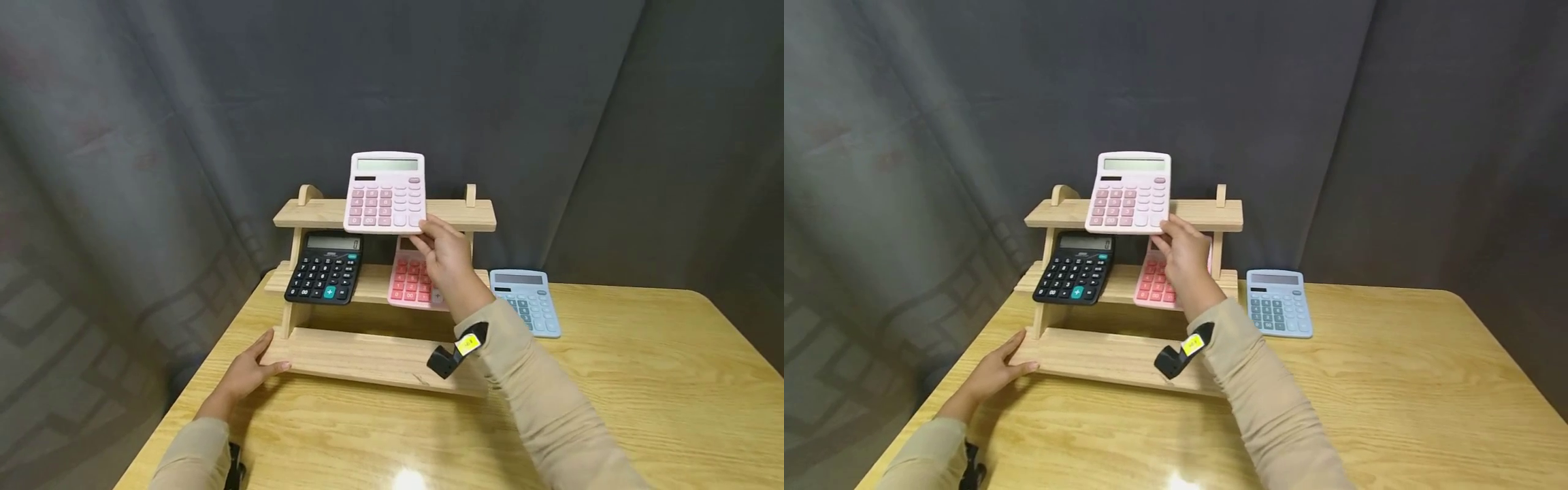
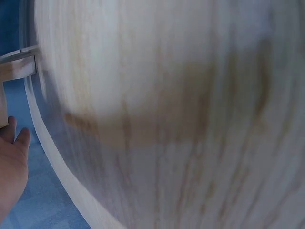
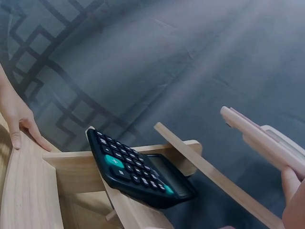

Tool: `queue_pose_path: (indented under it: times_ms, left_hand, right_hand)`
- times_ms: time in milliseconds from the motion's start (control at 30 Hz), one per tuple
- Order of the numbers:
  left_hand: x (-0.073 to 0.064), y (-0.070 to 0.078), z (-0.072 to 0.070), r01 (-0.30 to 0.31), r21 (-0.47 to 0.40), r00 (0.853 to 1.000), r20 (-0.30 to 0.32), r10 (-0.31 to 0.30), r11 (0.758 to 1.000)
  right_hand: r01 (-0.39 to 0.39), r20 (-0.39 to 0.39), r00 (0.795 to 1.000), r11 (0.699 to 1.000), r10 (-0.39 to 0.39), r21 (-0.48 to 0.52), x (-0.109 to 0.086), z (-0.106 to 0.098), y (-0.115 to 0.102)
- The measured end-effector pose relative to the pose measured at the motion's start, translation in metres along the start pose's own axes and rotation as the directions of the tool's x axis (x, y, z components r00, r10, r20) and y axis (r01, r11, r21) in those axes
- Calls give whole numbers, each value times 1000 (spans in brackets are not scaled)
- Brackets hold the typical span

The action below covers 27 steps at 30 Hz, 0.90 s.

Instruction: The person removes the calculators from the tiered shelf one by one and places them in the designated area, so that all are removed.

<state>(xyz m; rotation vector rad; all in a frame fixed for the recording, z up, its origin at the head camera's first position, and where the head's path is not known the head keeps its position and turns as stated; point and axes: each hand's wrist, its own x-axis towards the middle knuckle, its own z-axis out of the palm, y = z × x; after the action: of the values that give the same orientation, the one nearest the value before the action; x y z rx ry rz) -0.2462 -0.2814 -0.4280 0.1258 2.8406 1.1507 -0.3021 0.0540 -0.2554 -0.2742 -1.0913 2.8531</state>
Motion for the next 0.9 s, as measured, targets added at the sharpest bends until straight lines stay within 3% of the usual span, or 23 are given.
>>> queue_pose_path:
  times_ms: [533, 700, 900]
  left_hand:
    - [2, -4, 14, 23, -19, 1000, 21, -23, 1000]
    - [-3, -7, 10, 35, 0, 999, 33, -35, 999]
    - [-2, -5, 1, 4, 4, 1000, 29, -4, 1000]
  right_hand:
    - [31, -43, 999, 992, -26, 119, -16, -58, -43]
    - [61, -30, 998, 990, -58, 129, -23, -78, -51]
    - [62, -33, 998, 983, -57, 171, -33, -94, -61]
